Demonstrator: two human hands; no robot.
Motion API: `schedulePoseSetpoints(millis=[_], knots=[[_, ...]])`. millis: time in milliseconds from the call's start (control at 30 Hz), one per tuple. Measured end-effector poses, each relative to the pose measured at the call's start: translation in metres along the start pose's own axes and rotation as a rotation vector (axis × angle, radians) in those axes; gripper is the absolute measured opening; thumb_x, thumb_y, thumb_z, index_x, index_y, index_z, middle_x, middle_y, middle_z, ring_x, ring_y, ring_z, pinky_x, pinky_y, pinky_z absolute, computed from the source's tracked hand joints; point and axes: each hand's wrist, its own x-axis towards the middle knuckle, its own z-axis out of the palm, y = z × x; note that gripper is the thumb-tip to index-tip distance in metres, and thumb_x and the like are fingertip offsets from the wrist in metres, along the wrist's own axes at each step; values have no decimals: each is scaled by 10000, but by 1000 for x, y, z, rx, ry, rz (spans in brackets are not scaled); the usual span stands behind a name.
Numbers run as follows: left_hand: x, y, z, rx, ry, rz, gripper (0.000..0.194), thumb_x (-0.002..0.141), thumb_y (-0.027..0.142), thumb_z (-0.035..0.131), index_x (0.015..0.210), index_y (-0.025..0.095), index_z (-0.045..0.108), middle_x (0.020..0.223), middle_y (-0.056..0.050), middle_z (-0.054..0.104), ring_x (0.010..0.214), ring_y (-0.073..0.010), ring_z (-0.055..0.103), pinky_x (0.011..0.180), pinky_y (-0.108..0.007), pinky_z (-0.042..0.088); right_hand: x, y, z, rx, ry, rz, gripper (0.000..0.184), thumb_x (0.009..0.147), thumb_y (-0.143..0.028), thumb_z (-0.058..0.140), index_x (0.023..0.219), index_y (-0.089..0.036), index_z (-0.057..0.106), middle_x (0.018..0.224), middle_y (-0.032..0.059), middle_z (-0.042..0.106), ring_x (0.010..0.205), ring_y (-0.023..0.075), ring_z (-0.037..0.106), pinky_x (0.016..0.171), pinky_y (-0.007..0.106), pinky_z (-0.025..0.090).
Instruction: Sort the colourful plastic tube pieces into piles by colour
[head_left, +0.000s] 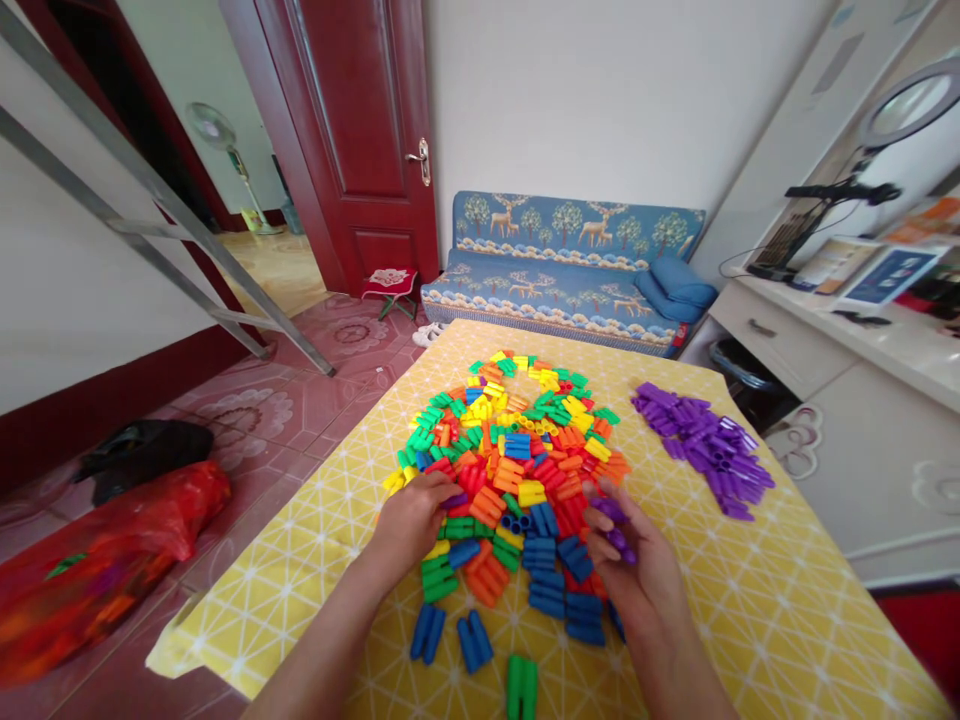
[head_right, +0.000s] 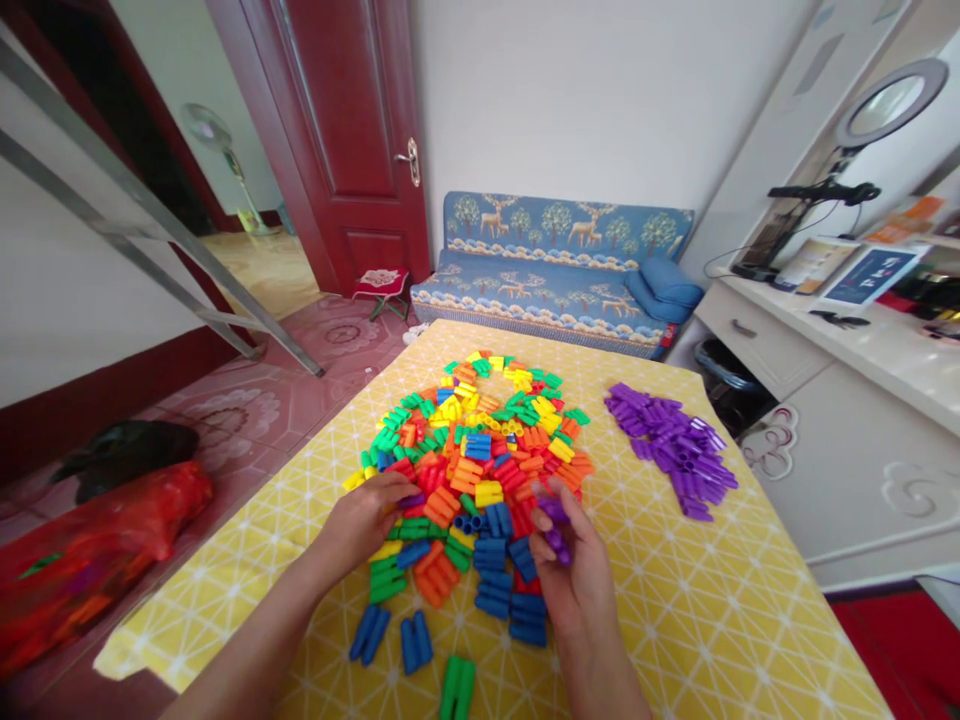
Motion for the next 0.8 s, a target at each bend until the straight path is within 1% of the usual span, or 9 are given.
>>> schedulePoseSetpoints(millis=[100,233,300,367,433,500,633,667,800], knots=[[1,7,-1,68,-34,-23,349,795,122,551,1071,287,685,1133,-12,682,1079,-202,609,881,-281,479,-1,9,-4,-45,-14,48,303,610,-200,789,872,-136,650,828,64,688,477,40,477,298,97,294],[3,8,1,122,-32,-25,252,834,186,542,1016,252,702,1030,-47,703,1030,-227,624,851,-312,480,-5,22,-10,-155,-71,78,307,676,-274,786,927,-157,653,877,50,686,519,43,489,320,96,287],[5,4,3,73,21,-54,246,848,194,525,1007,246,705,1002,-53,703,985,-222,636,829,-311,485,-8,28,-10,-201,-104,101,315,699,-320,779,944,-170,652,879,38,683,531,45,490,332,97,281],[6,1,4,-53,125,-70,262,868,208,505,1040,235,701,1017,-63,699,961,-214,641,823,-307,489,-13,34,-7,-243,-146,124,333,700,-360,779,944,-173,651,871,35,680,534,47,489,338,101,267],[5,6,1,-235,230,-21,283,893,248,497,1092,221,696,1027,-71,700,954,-210,643,825,-304,494,-18,40,-3,-285,-184,159,362,691,-401,782,935,-168,651,862,39,682,526,49,488,341,108,248],[2,20,-5,-405,251,73,298,913,302,497,1115,222,700,989,-65,710,931,-204,645,814,-299,500,-22,47,3,-318,-202,212,413,685,-455,777,948,-164,649,859,47,684,527,56,505,347,117,240],[-12,62,-11,-558,97,208,252,911,317,537,1073,272,725,915,-36,716,856,-171,652,769,-266,505,-30,56,11,-332,-250,368,590,703,-653,678,1015,-154,641,650,14,625,477,60,488,367,127,241],[-15,71,-10,-562,93,215,216,886,306,581,1029,274,739,906,-33,717,853,-171,653,777,-267,505,-31,58,12,-334,-250,389,630,699,-692,653,1027,-154,638,601,0,598,463,59,478,371,128,242],[-20,86,4,-532,152,209,121,824,276,663,893,251,760,816,-40,697,790,-172,649,739,-273,511,-36,61,12,-381,-194,311,642,681,-695,666,1032,-159,633,562,-19,572,442,56,460,379,131,254]])
